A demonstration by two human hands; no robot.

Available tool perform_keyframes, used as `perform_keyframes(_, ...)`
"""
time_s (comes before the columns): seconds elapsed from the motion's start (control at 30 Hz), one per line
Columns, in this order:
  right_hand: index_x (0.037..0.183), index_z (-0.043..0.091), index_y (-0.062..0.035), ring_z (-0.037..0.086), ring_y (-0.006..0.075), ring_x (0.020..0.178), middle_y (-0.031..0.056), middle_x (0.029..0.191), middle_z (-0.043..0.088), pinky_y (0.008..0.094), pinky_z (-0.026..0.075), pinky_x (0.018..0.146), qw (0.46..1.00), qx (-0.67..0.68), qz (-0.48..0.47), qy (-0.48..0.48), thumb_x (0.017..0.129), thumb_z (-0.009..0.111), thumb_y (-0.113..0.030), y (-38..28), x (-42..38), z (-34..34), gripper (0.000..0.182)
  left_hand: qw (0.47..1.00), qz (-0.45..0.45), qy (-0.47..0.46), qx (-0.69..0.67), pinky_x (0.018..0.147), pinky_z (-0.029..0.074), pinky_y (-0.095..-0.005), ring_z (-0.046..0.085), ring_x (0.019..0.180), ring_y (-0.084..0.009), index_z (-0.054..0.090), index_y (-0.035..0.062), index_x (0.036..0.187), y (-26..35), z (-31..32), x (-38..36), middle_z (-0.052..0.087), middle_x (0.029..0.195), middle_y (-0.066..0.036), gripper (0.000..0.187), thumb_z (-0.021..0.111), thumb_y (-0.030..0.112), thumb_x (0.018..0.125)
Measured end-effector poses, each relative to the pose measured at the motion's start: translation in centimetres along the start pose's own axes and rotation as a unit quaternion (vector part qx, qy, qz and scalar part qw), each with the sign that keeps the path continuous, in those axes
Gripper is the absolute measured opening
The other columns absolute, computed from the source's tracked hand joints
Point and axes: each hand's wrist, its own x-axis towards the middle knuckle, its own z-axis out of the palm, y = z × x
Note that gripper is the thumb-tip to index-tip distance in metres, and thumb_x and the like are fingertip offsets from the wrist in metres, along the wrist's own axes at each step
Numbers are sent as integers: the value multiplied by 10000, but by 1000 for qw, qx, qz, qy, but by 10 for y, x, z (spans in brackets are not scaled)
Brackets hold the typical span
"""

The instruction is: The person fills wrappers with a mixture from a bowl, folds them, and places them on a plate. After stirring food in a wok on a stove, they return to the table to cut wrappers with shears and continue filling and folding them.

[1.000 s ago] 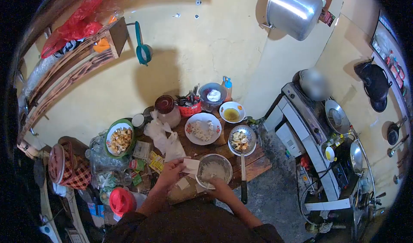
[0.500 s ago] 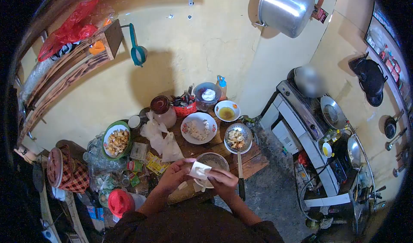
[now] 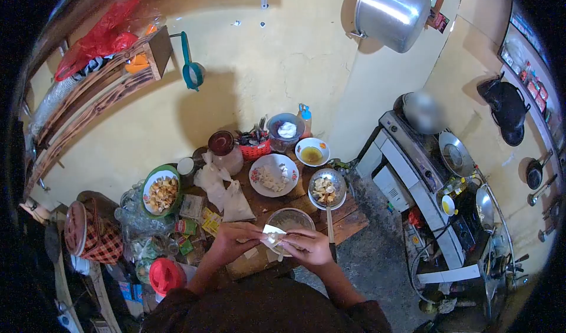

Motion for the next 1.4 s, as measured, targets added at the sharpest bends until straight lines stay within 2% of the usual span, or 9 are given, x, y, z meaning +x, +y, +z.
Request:
perform_keyframes(0.13,812,681,-51,646,212,735,107,802,650,280,512,640,999,-3,7,-46,663,728,-67,-6,8,-2,157,999,-11,-7,34,683,509,-296,639,773,-206,676,64,890,4,2,1,653,863,-99,190,684,28,704)
perform_keyframes(0.37,787,653,-30,645,194,740,107,801,649,272,508,651,1000,21,10,-7,664,737,-60,-8,10,4,153,995,-74,49,-41,665,519,-280,644,747,-165,631,25,887,9,14,2,654,829,-92,189,700,58,714)
perform_keyframes(0.4,837,609,-11,636,180,764,107,821,640,271,503,677,998,47,37,5,681,719,-26,-7,7,6,191,989,-115,65,-68,666,522,-272,645,742,-149,606,16,904,12,16,3,654,821,-91,214,704,67,720)
perform_keyframes(0.57,914,530,8,628,131,783,91,856,644,245,498,682,984,145,76,75,714,705,-17,8,-4,23,267,982,-112,114,-101,689,523,-256,620,794,-113,528,6,914,11,24,3,613,824,-62,261,701,8,720)
perform_keyframes(0.63,971,400,-16,588,170,886,125,921,582,295,474,787,969,228,74,52,747,598,108,4,-3,24,324,985,-94,115,-87,689,524,-257,623,792,-120,508,16,918,12,24,3,604,831,-63,280,702,1,716)
perform_keyframes(0.87,935,437,-17,581,149,878,92,911,559,279,473,781,973,182,135,34,754,602,91,16,-6,26,267,987,-98,103,-75,696,522,-258,630,804,-134,512,16,944,8,28,9,620,836,-76,276,684,-1,729)
perform_keyframes(1.13,940,468,-12,580,131,881,69,905,549,263,490,794,948,244,197,62,757,609,89,41,-10,36,252,982,-137,97,-84,718,522,-265,625,832,-136,498,13,1010,-13,43,19,627,846,-85,312,660,-9,744)
perform_keyframes(1.23,938,525,10,609,139,854,89,886,596,270,519,751,952,218,199,81,757,653,12,51,-12,38,222,983,-112,113,-94,651,535,-270,645,762,-141,510,18,988,-26,50,23,646,809,-97,295,668,14,738)
perform_keyframes(1.4,933,532,2,608,156,861,90,916,586,286,525,745,944,208,243,76,775,648,-31,68,-15,42,199,970,-198,58,-128,648,525,-269,638,735,-140,502,22,1014,-47,57,35,643,802,-104,303,654,22,752)
